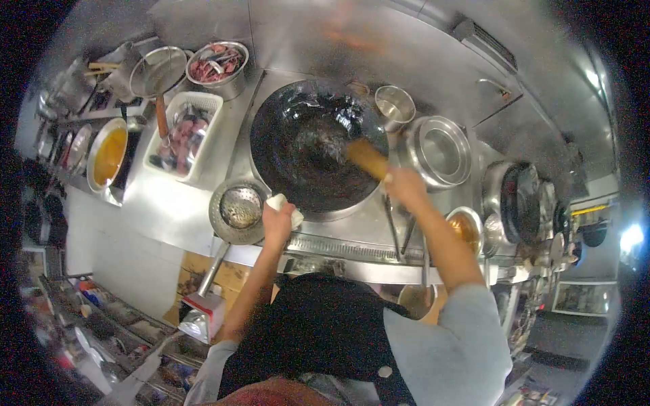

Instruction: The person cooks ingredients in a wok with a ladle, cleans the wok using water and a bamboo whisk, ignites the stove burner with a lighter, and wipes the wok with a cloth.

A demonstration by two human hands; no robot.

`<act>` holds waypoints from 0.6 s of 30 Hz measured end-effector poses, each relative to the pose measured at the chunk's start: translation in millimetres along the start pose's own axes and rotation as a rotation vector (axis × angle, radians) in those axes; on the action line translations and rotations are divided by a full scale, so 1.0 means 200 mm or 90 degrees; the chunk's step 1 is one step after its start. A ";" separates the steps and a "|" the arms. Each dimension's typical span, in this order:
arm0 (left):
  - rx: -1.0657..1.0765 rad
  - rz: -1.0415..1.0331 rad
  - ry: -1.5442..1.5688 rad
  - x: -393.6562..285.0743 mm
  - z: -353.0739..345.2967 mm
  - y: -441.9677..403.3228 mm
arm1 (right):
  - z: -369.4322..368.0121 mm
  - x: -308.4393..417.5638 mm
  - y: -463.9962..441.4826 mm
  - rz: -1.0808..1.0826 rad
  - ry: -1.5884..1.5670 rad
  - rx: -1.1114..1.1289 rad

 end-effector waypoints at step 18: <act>0.014 0.049 0.013 -0.15 -0.08 0.14 | 0.08 0.39 -0.47 0.070 -0.217 0.021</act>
Point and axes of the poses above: each hand's wrist, its own y-axis away from the middle knuckle, its own z-axis out of the back of the hand, x = y × z, the point moved 10 cm from there along -y, towards the middle knuckle, and after that the axes turned 5 degrees about -z, right-handed, at the moved point
